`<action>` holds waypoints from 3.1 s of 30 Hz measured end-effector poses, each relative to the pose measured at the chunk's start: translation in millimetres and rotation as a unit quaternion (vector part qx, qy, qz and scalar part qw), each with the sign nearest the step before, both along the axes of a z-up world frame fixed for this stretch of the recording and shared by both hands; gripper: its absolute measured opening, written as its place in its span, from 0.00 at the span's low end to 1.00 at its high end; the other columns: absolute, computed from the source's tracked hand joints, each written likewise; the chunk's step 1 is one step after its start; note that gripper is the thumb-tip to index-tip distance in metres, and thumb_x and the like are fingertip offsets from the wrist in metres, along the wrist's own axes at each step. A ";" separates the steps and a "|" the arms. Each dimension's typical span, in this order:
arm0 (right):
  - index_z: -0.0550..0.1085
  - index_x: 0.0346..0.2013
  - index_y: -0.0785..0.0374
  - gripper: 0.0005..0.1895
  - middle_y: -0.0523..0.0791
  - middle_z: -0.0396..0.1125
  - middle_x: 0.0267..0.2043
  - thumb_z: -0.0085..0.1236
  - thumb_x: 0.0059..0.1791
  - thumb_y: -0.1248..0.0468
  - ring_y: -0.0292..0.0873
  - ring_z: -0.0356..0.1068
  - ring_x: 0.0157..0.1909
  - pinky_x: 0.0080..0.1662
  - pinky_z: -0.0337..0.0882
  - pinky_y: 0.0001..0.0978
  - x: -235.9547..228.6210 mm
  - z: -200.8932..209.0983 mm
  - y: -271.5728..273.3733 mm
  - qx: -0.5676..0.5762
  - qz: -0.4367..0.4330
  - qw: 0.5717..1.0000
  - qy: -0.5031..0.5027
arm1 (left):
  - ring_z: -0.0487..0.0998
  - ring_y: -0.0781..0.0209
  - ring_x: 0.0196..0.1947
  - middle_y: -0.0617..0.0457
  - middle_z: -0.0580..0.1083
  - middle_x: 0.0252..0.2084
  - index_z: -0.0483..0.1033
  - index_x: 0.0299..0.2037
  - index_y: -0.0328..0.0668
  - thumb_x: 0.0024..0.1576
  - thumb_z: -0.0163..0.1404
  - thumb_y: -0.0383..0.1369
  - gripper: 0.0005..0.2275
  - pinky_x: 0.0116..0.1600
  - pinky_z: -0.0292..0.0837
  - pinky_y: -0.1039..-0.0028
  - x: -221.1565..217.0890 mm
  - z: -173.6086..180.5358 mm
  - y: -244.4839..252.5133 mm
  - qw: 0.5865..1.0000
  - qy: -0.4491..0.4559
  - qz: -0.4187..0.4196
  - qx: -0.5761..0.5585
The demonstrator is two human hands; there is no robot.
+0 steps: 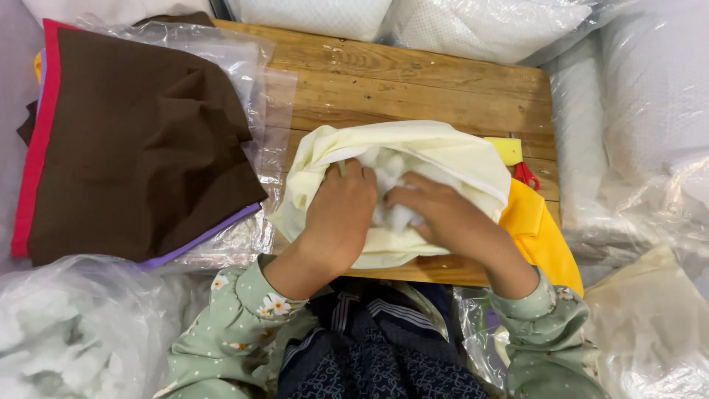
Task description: Stuffing a white fabric pillowcase with fiberfill material on a wooden workbench.
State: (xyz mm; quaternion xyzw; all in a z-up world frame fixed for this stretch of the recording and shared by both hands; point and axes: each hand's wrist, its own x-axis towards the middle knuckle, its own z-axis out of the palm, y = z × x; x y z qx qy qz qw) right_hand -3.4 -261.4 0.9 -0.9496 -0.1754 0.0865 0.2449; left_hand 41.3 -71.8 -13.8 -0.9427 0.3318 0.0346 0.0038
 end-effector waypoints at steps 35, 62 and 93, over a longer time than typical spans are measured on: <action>0.61 0.65 0.52 0.34 0.50 0.67 0.55 0.59 0.47 0.52 0.56 0.68 0.57 0.49 0.70 0.51 -12.3 17.6 -0.2 -0.127 0.000 0.989 0.076 | 0.77 0.38 0.43 0.43 0.74 0.48 0.60 0.62 0.39 0.48 0.65 0.43 0.36 0.39 0.72 0.48 -9.8 29.7 37.7 0.966 0.146 -0.123 -0.174; 0.72 0.34 0.60 0.16 0.45 0.71 0.26 0.40 0.54 0.55 0.51 0.77 0.37 0.37 0.77 0.41 -42.8 -31.6 -10.7 -0.252 0.001 0.965 0.079 | 0.73 0.38 0.60 0.39 0.73 0.59 0.67 0.64 0.41 0.54 0.46 0.57 0.34 0.62 0.68 0.51 -46.9 -7.4 44.7 0.947 0.237 -0.096 -0.194; 0.68 0.66 0.45 0.25 0.52 0.58 0.71 0.48 0.53 0.62 0.54 0.63 0.68 0.58 0.66 0.42 -40.5 96.3 -29.8 -0.064 0.166 0.980 -0.090 | 0.69 0.43 0.60 0.41 0.70 0.60 0.66 0.68 0.40 0.67 0.37 0.39 0.21 0.60 0.62 0.58 8.9 114.6 100.9 0.907 0.226 -0.232 -0.271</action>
